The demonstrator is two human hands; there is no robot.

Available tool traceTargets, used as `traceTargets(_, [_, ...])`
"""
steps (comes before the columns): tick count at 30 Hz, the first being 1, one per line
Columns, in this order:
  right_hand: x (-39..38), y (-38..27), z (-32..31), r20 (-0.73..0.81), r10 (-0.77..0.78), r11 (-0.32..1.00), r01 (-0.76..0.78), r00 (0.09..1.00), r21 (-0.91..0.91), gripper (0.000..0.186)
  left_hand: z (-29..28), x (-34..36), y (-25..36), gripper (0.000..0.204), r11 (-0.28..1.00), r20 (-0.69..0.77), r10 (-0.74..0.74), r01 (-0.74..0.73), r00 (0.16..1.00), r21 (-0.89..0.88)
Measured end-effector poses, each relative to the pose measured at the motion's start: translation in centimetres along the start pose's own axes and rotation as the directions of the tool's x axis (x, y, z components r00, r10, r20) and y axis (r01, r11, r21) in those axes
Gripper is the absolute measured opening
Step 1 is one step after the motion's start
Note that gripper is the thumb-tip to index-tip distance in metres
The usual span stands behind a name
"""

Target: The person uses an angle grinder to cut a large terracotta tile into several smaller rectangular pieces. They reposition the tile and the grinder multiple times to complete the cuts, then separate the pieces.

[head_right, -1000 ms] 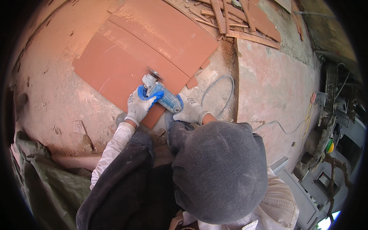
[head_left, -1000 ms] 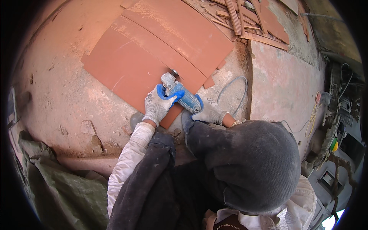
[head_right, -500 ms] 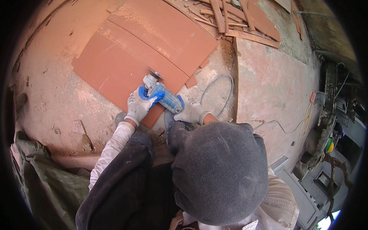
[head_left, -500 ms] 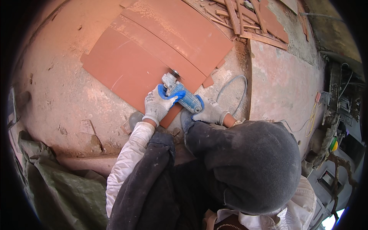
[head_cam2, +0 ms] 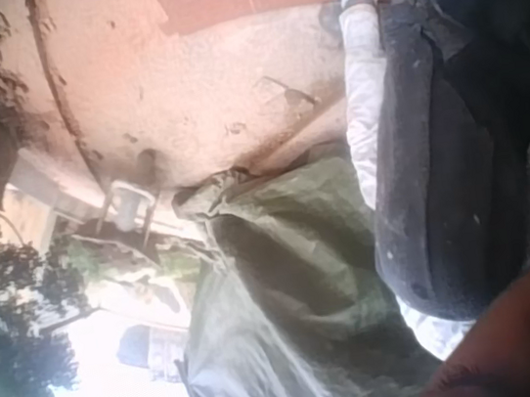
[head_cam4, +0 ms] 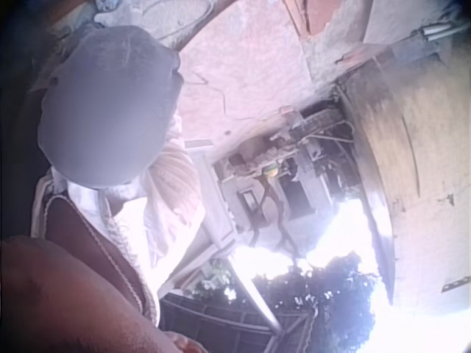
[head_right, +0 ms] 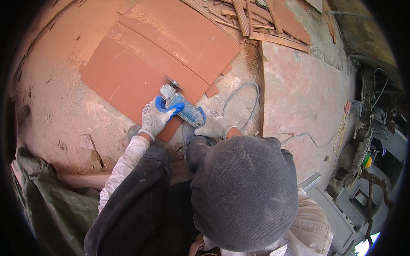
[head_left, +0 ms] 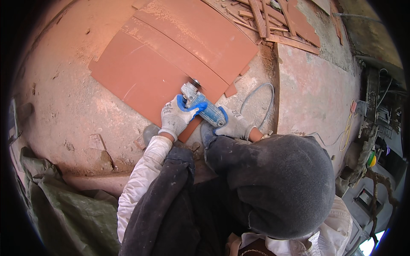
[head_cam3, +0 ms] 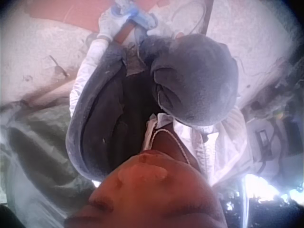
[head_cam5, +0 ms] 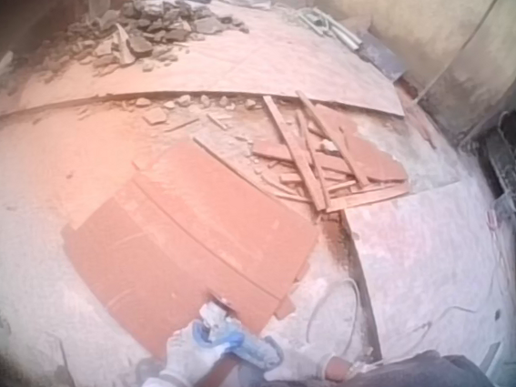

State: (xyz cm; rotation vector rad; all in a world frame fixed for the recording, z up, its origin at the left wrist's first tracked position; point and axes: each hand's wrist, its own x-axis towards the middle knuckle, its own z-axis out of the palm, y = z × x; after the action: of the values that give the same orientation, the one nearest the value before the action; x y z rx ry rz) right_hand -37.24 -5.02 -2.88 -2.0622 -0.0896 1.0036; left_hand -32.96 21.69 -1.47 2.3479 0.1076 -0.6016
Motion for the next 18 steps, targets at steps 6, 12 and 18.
traceTargets(6, [-0.4,0.4,0.0,-0.016,0.001,0.998,0.000,1.000,0.065,0.073,0.1,-0.2,-0.1,0.059,0.999,-0.002,0.047,-0.047,0.999,0.007])
traceTargets(12, [-0.8,0.7,-0.1,0.007,0.028,0.999,-0.028,1.000,0.020,0.070,0.4,-0.2,-0.1,0.060,0.998,0.041,0.031,-0.034,0.999,0.062])
traceTargets(18, [-1.2,1.0,0.0,0.021,0.076,0.997,-0.076,0.997,-0.009,0.073,0.3,-0.2,0.6,0.080,0.995,0.107,-0.015,0.004,0.994,0.099])
